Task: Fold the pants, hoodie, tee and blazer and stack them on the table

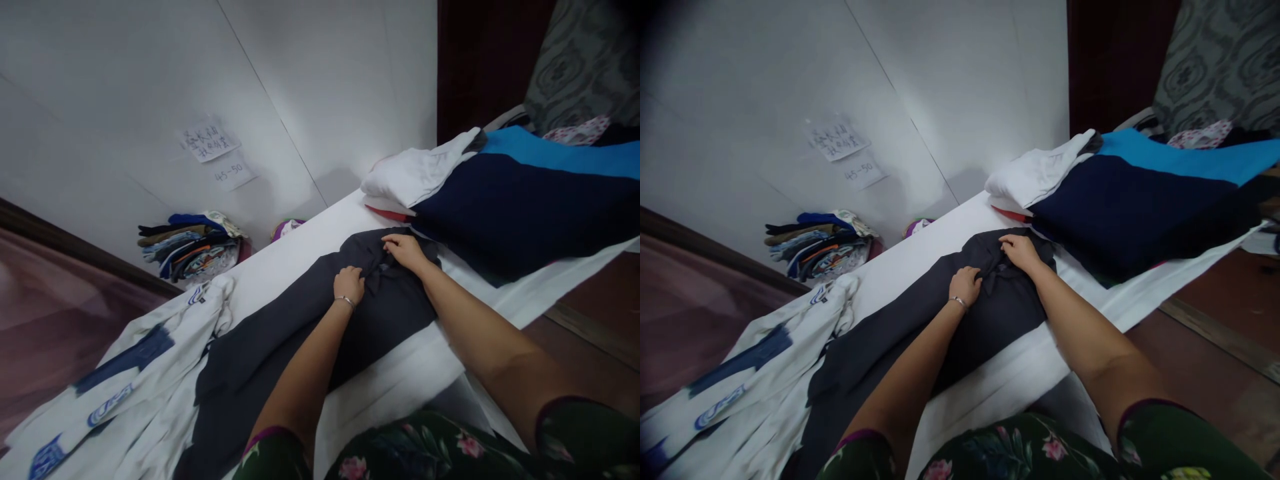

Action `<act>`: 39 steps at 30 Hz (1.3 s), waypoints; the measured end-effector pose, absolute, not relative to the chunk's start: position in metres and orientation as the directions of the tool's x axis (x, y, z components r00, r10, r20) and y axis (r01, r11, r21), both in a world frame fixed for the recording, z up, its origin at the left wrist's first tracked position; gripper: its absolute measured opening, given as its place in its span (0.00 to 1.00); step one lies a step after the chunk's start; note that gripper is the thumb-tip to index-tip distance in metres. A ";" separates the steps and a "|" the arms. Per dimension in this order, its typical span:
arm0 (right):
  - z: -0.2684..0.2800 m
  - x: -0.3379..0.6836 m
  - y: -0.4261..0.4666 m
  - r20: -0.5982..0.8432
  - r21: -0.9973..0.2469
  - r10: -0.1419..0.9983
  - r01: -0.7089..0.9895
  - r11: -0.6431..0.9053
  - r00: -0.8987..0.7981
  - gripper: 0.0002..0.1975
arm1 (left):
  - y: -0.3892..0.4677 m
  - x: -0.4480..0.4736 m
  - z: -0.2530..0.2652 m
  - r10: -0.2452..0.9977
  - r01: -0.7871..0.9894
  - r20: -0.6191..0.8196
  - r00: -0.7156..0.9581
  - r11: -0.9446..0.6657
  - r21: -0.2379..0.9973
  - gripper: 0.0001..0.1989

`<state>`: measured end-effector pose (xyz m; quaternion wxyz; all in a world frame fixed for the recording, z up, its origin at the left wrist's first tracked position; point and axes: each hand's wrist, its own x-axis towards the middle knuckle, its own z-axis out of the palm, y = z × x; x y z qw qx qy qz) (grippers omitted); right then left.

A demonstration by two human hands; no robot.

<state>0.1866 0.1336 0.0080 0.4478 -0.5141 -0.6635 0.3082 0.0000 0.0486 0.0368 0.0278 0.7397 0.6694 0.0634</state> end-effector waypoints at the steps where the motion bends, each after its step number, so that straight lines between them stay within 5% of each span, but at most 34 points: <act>1: 0.008 0.187 0.133 0.260 -0.853 0.959 0.440 0.281 -0.110 0.16 | 0.054 -0.002 0.036 0.998 0.987 0.029 0.052 -0.056 0.149 0.13; 6: 0.011 0.184 0.126 0.248 -0.766 0.924 0.525 0.370 -0.290 0.16 | 0.078 -0.015 0.037 0.972 0.833 0.038 -0.231 0.177 0.524 0.08; 9: 0.014 0.178 0.121 0.179 -0.688 0.893 0.597 0.414 -0.413 0.19 | 0.086 -0.025 0.035 0.952 0.736 0.030 -0.306 0.216 0.641 0.06; 17: 0.023 0.164 0.116 -0.076 -0.418 0.939 0.866 0.274 -0.334 0.27 | 0.092 -0.034 0.024 0.927 0.597 0.034 -0.374 0.212 0.774 0.05; 26: 0.022 0.169 0.119 -0.124 -0.472 0.915 0.833 0.287 -0.385 0.14 | 0.091 -0.036 0.022 0.923 0.517 0.030 -0.384 0.188 0.835 0.05; 33: 0.025 0.162 0.115 -0.110 -0.422 0.952 0.881 0.215 -0.286 0.25 | 0.090 -0.035 0.022 0.918 0.489 0.017 -0.396 0.196 0.850 0.03; 39: 0.024 0.161 0.117 -0.130 -0.418 0.931 0.870 0.262 -0.342 0.17 | 0.090 -0.036 0.021 0.911 0.480 0.011 -0.412 0.207 0.853 0.03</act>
